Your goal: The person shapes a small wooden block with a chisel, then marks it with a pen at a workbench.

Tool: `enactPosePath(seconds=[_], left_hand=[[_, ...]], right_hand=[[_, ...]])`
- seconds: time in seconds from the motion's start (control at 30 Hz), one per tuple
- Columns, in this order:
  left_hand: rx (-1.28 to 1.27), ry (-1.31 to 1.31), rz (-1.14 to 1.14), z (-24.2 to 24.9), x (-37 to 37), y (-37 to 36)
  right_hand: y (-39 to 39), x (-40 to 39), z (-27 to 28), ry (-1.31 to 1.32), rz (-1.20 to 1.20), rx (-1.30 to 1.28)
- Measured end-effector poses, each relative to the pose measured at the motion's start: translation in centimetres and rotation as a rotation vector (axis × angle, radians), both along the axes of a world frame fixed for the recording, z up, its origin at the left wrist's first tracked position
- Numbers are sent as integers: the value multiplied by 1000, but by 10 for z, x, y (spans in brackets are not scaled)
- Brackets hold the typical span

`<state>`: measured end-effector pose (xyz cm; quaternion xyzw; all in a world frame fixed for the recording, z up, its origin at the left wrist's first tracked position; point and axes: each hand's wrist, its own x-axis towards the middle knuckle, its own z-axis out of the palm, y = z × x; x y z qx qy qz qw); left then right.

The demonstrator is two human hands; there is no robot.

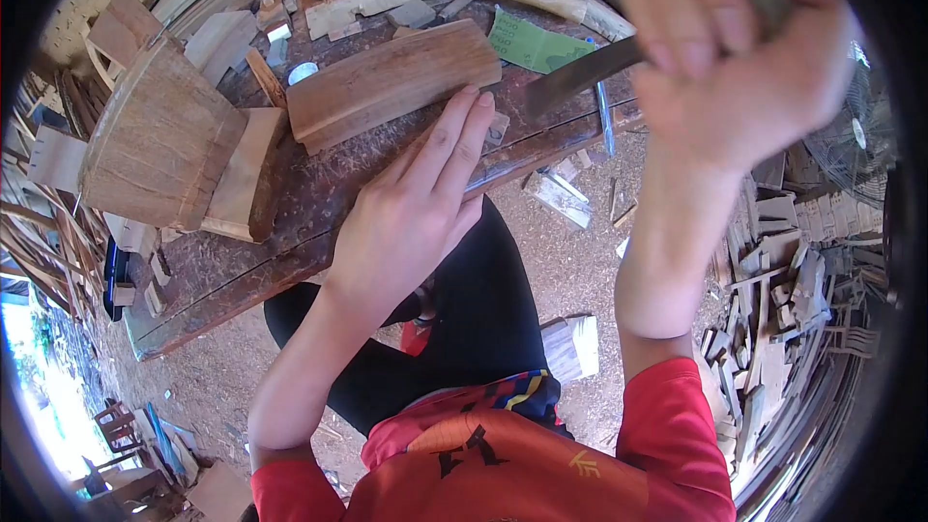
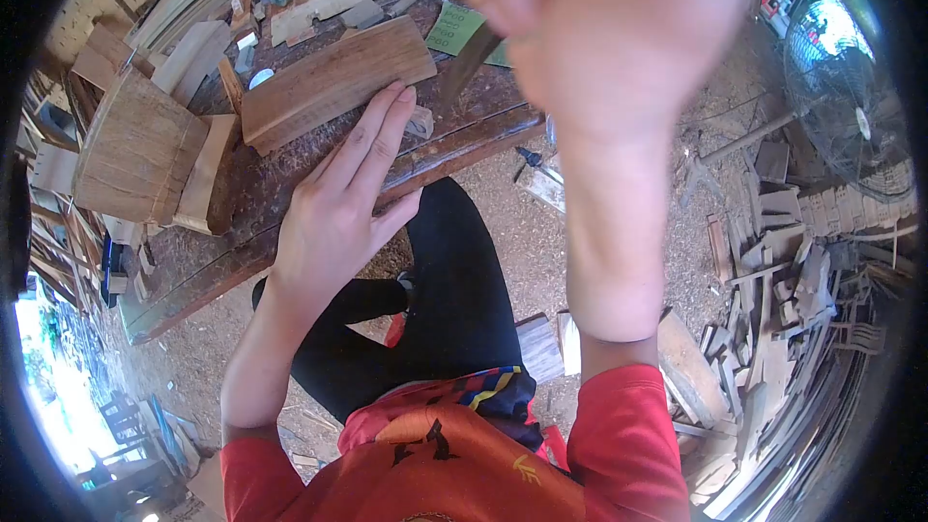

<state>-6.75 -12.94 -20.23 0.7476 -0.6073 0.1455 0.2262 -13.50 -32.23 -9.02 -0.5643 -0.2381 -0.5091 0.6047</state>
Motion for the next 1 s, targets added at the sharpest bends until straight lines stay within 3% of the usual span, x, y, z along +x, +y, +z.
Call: enactPosePath(seconds=[0.07,0.13,0.27,0.37,0.43,0.5,0.57,0.67,0.7,0.83,0.9,1.0], left_hand=[[-46,44,6,-2,-2,-2],[-67,73,6,-1,-2,-3],[-22,48,-3,-2,0,1],[-49,65,0,-3,-2,-2],[-70,83,10,-2,-4,-2],[-69,71,19,-1,-4,-2],[-60,79,21,-1,-4,-1],[-22,21,17,-2,-2,0],[-8,-18,15,-1,-1,0],[-76,69,18,-3,-4,-3],[-73,88,25,-4,-4,-2],[-87,83,4,-2,-4,-2]], right_hand=[[26,11,-14,202,-48,236],[19,12,-17,224,-32,240],[-15,-3,5,-20,36,-196],[-24,-3,3,45,194,-126],[1,19,-39,89,25,83],[4,21,-43,147,-416,-58],[-9,9,-18,88,-326,-248],[-21,2,0,-58,-1,-85],[9,-8,16,2,-153,-80],[28,6,-12,193,-40,258],[26,9,-17,187,-48,222],[3,-3,2,-25,-60,-84]])
